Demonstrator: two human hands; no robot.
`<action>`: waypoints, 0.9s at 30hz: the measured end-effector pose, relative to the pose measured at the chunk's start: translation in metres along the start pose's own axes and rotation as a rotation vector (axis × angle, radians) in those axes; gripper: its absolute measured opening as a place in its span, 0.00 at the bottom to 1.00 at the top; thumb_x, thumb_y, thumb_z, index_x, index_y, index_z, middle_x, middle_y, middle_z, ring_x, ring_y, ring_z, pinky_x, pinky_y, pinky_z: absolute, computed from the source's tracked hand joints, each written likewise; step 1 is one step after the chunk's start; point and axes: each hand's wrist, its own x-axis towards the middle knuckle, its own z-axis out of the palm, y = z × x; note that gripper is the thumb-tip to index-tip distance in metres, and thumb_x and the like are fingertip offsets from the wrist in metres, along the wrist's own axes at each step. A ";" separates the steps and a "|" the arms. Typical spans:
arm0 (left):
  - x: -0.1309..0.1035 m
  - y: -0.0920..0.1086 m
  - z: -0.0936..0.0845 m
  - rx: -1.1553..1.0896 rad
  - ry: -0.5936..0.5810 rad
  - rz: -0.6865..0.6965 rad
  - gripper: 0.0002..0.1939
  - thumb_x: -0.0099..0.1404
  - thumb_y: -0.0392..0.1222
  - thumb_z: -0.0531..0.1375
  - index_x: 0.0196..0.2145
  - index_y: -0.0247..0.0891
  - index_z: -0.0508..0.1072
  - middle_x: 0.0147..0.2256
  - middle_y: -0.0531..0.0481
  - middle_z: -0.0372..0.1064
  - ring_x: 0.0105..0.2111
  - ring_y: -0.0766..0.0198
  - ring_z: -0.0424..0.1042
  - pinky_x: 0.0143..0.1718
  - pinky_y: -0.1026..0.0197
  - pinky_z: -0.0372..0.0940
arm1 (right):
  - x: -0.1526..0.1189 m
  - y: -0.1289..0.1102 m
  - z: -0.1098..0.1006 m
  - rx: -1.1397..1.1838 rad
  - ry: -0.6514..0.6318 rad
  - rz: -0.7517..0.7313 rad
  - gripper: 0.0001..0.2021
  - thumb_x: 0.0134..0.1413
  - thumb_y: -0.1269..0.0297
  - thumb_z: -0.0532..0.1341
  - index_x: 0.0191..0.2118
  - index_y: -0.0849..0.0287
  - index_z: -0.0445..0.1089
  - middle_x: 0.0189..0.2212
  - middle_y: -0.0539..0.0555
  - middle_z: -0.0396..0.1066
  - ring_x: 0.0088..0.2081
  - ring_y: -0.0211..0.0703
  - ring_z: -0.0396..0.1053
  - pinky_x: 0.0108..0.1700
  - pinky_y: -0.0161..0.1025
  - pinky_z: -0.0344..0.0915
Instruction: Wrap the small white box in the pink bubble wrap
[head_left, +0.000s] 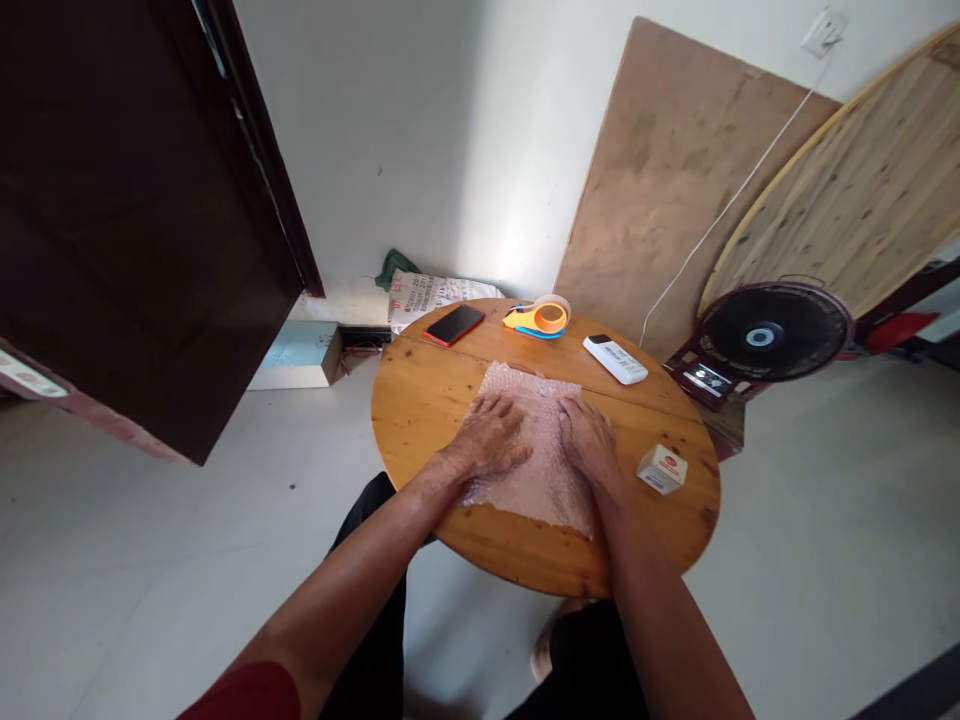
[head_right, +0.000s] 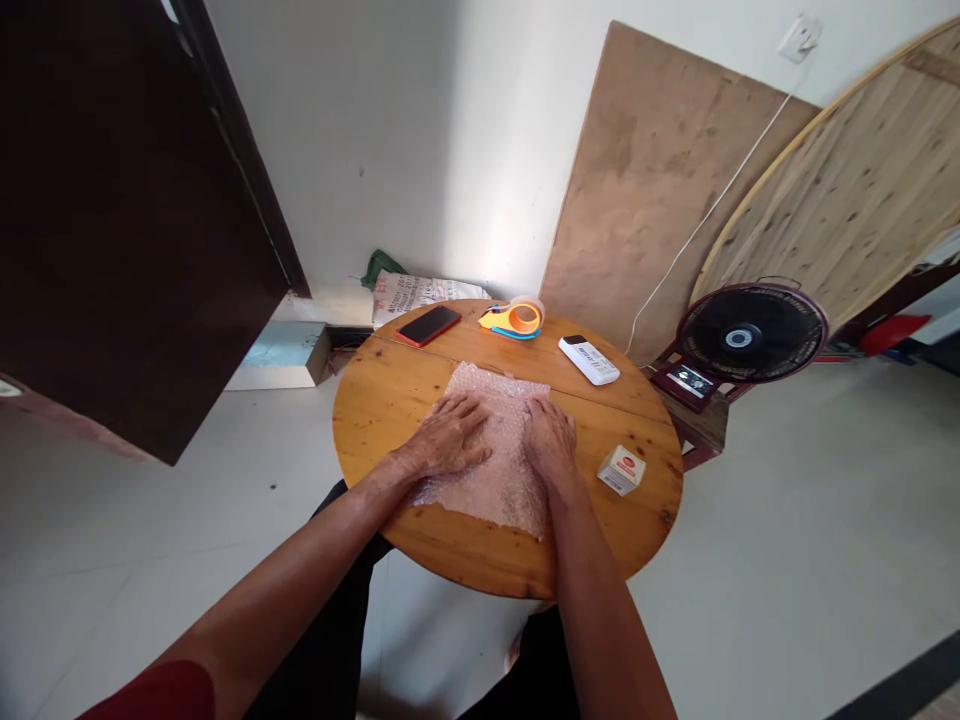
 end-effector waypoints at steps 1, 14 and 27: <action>0.000 -0.001 0.000 0.001 -0.001 -0.007 0.29 0.60 0.58 0.57 0.54 0.40 0.65 0.60 0.40 0.56 0.62 0.46 0.51 0.63 0.43 0.44 | 0.000 0.001 -0.001 -0.006 0.000 0.010 0.20 0.62 0.68 0.46 0.56 0.59 0.64 0.58 0.58 0.64 0.57 0.49 0.61 0.54 0.45 0.54; 0.001 -0.007 0.002 0.011 -0.013 0.019 0.35 0.55 0.62 0.59 0.54 0.38 0.65 0.60 0.39 0.56 0.62 0.45 0.50 0.63 0.44 0.45 | -0.007 -0.013 -0.015 0.040 0.051 -0.159 0.15 0.59 0.61 0.53 0.48 0.57 0.70 0.52 0.58 0.69 0.55 0.50 0.61 0.55 0.47 0.48; 0.003 -0.010 0.004 0.060 0.104 -0.293 0.17 0.66 0.47 0.52 0.51 0.42 0.67 0.59 0.44 0.60 0.62 0.50 0.52 0.62 0.42 0.45 | -0.005 -0.002 -0.008 0.026 -0.013 -0.065 0.18 0.61 0.65 0.50 0.55 0.58 0.62 0.53 0.58 0.68 0.53 0.49 0.64 0.50 0.44 0.51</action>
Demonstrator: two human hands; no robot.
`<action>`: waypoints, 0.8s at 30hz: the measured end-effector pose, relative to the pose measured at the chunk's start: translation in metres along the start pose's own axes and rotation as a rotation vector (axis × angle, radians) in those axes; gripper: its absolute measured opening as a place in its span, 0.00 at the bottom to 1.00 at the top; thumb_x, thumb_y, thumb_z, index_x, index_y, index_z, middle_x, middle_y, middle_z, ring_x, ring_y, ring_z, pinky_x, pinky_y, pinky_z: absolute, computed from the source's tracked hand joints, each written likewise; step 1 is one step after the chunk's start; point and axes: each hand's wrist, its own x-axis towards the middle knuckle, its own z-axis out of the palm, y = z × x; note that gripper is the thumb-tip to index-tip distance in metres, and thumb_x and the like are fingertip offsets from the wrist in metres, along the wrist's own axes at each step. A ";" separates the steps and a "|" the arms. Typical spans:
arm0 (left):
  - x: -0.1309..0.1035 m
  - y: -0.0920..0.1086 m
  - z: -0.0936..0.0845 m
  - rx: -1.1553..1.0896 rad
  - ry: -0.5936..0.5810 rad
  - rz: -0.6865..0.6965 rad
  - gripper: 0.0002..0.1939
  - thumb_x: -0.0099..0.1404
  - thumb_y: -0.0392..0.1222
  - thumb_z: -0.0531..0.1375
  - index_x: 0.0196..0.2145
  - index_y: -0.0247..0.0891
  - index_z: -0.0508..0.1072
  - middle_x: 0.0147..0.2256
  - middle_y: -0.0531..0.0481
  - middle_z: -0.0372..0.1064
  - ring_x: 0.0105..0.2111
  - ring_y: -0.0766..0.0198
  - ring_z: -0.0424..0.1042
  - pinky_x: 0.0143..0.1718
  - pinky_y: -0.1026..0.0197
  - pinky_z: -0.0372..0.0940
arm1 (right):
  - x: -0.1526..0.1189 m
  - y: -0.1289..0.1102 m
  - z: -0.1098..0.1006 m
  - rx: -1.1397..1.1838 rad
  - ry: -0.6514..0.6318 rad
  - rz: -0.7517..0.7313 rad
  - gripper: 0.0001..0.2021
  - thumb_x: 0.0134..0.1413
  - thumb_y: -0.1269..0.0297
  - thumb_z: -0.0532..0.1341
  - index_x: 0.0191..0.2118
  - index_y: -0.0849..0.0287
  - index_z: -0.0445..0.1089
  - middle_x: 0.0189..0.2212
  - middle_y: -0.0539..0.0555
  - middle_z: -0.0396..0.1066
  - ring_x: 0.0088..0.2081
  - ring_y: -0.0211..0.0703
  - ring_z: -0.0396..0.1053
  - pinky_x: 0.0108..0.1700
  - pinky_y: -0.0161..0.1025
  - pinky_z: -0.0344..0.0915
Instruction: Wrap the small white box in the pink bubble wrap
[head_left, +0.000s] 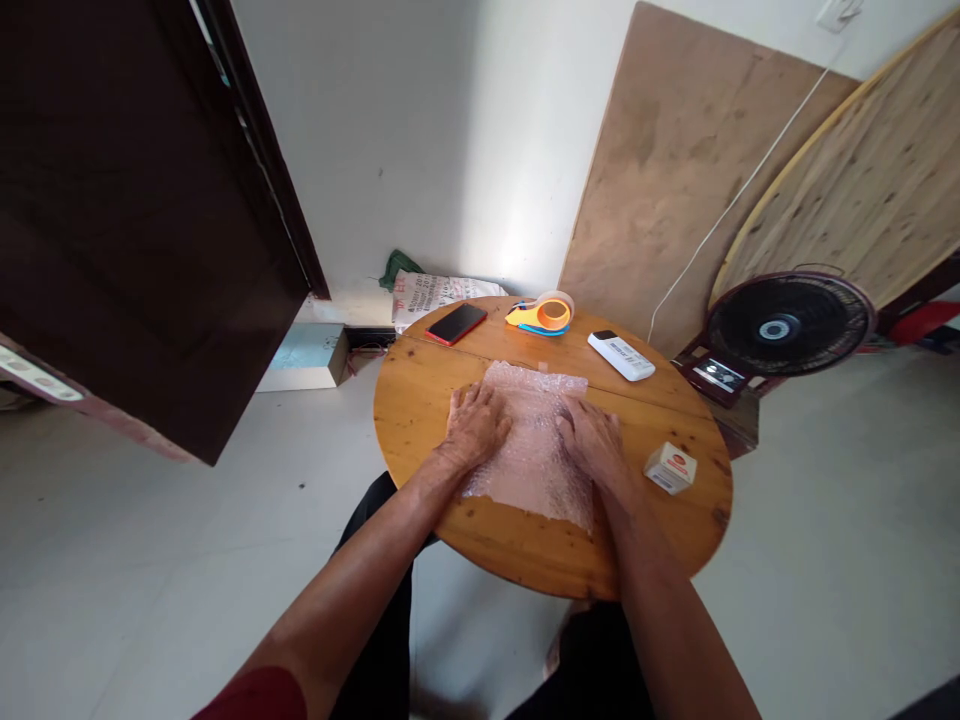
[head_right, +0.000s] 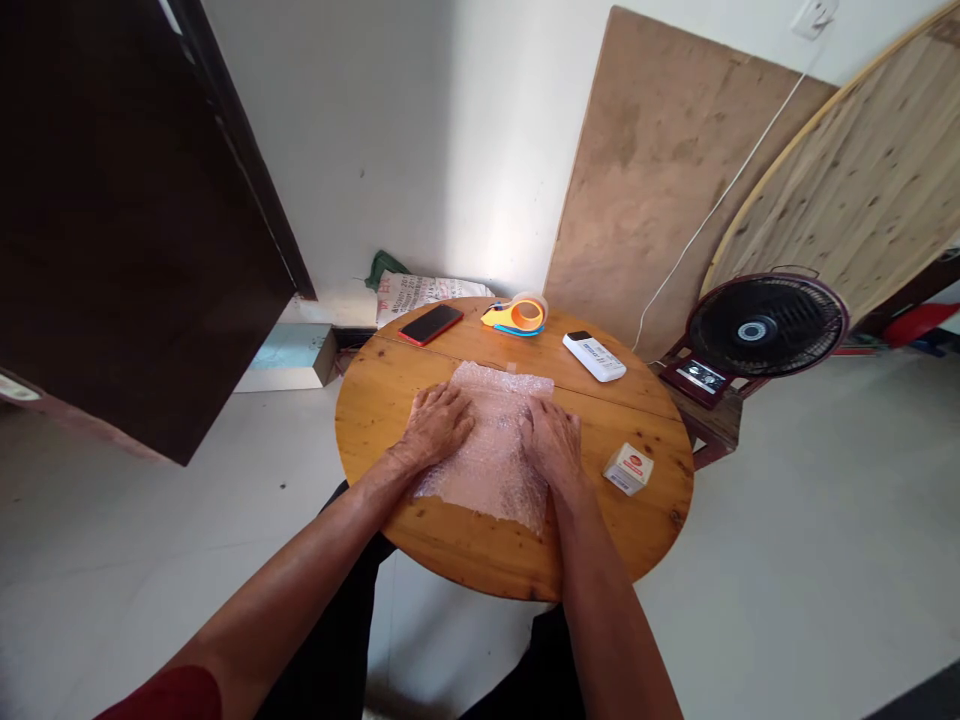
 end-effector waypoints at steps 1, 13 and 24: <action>0.000 0.000 0.000 0.010 0.008 -0.016 0.18 0.65 0.46 0.53 0.51 0.41 0.67 0.59 0.43 0.60 0.62 0.49 0.52 0.61 0.41 0.45 | 0.000 0.001 0.000 -0.012 -0.002 0.002 0.17 0.61 0.65 0.50 0.54 0.58 0.63 0.53 0.58 0.68 0.53 0.49 0.64 0.50 0.44 0.51; -0.004 0.006 -0.005 -0.092 -0.135 0.492 0.34 0.62 0.63 0.53 0.58 0.39 0.62 0.61 0.40 0.57 0.61 0.46 0.54 0.61 0.43 0.46 | 0.002 0.005 0.000 -0.074 -0.017 0.032 0.17 0.62 0.67 0.48 0.53 0.57 0.66 0.56 0.57 0.66 0.54 0.48 0.63 0.49 0.43 0.53; -0.003 0.005 -0.003 -0.074 -0.125 0.490 0.39 0.57 0.66 0.56 0.59 0.39 0.61 0.60 0.40 0.58 0.61 0.46 0.54 0.61 0.45 0.46 | -0.002 0.008 -0.019 -0.056 0.230 0.073 0.15 0.58 0.69 0.50 0.47 0.59 0.70 0.53 0.58 0.69 0.53 0.50 0.63 0.51 0.44 0.53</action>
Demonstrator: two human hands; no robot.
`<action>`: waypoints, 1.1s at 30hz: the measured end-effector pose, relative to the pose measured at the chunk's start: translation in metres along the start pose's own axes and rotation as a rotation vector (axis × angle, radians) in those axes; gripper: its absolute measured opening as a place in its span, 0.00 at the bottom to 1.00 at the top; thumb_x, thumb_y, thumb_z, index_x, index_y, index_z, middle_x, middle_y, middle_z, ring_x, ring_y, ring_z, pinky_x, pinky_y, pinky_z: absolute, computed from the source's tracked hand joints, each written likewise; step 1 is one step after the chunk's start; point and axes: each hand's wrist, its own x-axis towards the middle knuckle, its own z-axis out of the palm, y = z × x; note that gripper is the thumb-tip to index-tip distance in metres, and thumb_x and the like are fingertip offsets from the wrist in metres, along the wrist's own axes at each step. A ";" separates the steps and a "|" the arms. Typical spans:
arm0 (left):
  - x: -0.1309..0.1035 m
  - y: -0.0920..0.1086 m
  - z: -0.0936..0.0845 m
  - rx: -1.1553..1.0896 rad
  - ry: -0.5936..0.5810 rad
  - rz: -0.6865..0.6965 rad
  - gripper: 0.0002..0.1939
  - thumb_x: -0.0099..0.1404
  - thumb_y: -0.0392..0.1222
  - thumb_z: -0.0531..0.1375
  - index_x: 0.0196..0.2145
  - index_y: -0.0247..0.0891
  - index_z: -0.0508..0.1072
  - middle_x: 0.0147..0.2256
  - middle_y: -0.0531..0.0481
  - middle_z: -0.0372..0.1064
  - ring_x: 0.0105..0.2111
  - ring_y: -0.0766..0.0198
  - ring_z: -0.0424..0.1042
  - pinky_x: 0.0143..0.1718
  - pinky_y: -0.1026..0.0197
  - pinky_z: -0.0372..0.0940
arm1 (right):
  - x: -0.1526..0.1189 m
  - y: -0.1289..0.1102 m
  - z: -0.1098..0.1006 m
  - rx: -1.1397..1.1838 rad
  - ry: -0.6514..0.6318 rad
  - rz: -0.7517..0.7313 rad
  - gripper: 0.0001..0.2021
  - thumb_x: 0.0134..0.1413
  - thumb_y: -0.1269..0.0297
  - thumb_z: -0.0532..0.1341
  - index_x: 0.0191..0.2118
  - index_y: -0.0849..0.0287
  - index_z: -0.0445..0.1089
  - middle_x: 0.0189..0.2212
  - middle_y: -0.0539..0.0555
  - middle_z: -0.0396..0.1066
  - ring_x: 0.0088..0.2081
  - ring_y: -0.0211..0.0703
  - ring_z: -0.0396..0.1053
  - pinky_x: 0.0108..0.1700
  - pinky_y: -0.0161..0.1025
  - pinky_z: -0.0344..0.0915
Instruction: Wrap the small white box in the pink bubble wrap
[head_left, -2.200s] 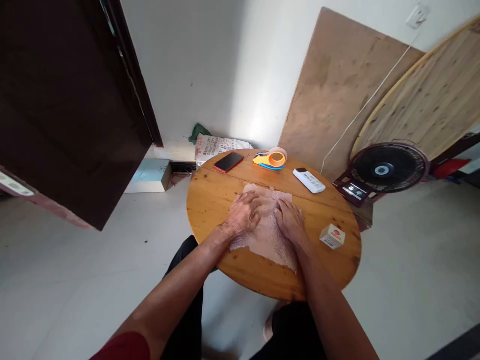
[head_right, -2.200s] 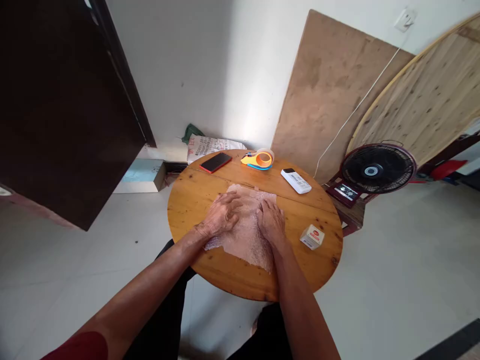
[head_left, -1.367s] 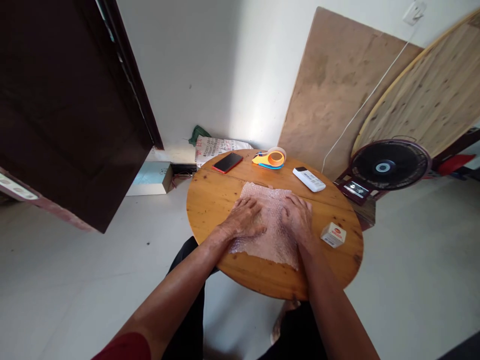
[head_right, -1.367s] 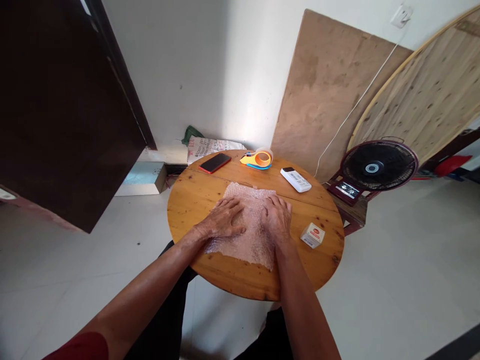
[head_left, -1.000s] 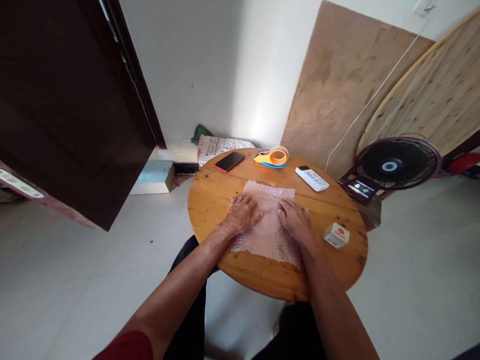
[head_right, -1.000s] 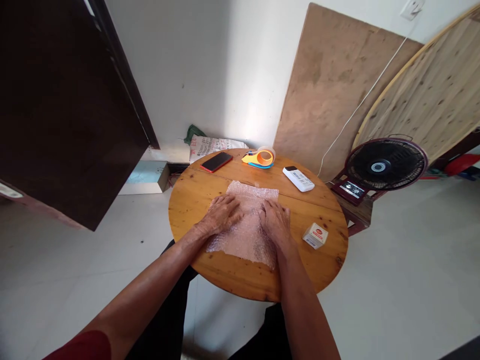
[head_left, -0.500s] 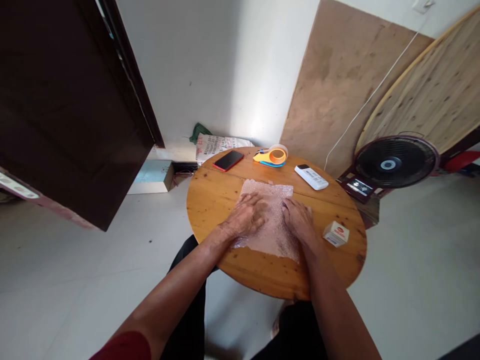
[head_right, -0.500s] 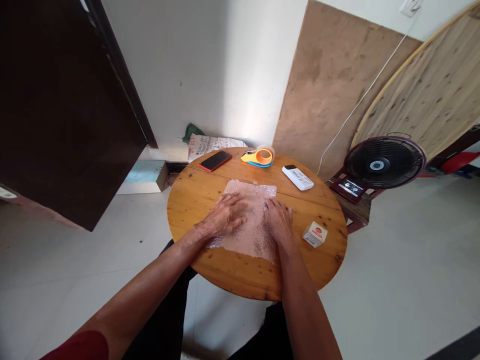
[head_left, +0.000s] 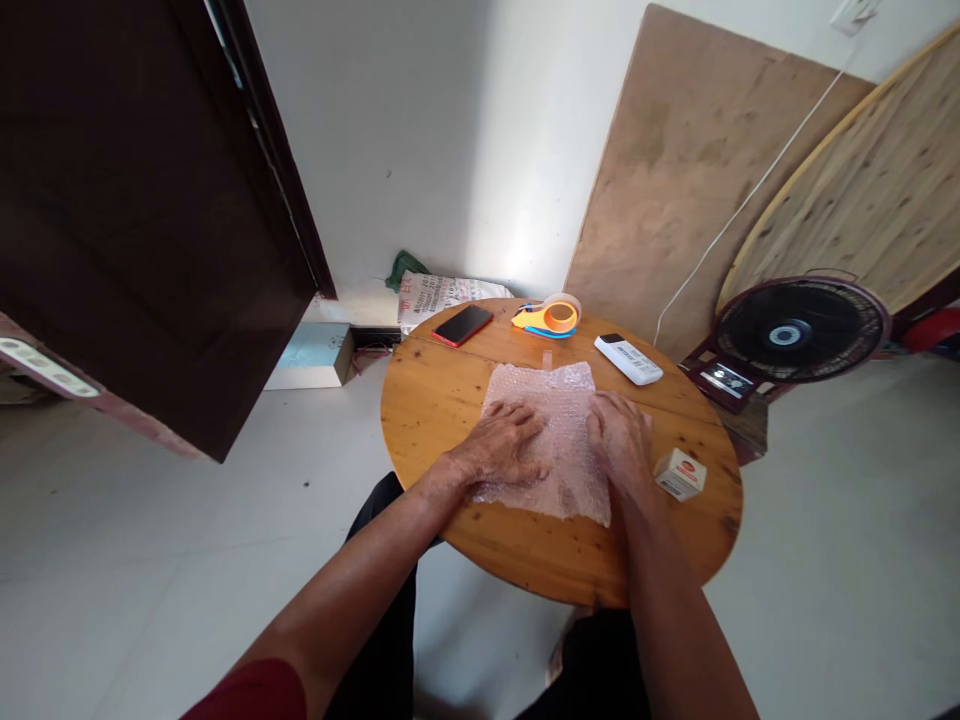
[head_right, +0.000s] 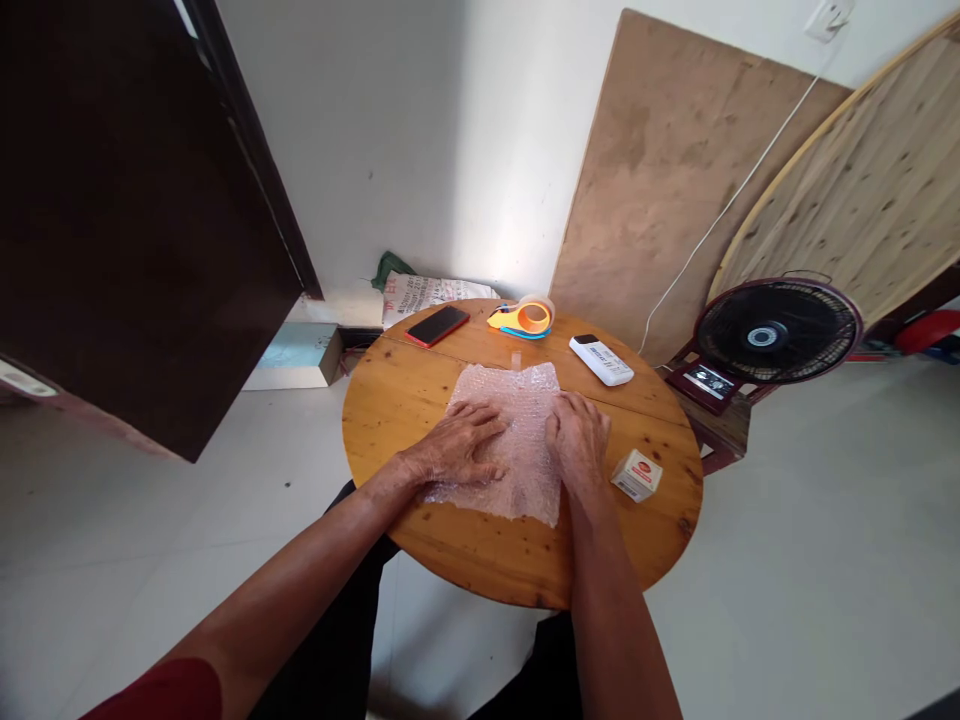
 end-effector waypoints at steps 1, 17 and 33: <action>0.000 0.000 0.000 0.000 0.000 -0.001 0.39 0.57 0.65 0.56 0.59 0.39 0.61 0.60 0.40 0.58 0.61 0.46 0.54 0.61 0.44 0.46 | 0.000 0.002 -0.002 -0.001 0.018 0.015 0.16 0.58 0.68 0.50 0.47 0.59 0.70 0.53 0.58 0.69 0.53 0.50 0.62 0.51 0.44 0.53; -0.002 0.001 -0.001 -0.008 0.020 0.001 0.38 0.56 0.64 0.58 0.58 0.41 0.61 0.58 0.41 0.59 0.59 0.47 0.56 0.60 0.44 0.46 | -0.034 0.054 -0.032 -0.096 -0.160 0.070 0.23 0.56 0.53 0.54 0.55 0.57 0.65 0.56 0.61 0.65 0.54 0.57 0.64 0.52 0.52 0.60; -0.004 0.002 -0.003 -0.020 0.038 0.001 0.35 0.56 0.62 0.58 0.56 0.39 0.64 0.55 0.40 0.62 0.58 0.46 0.57 0.60 0.43 0.47 | -0.036 0.013 -0.110 0.832 -0.154 0.260 0.33 0.42 0.51 0.67 0.56 0.54 0.64 0.47 0.58 0.72 0.44 0.54 0.71 0.45 0.47 0.67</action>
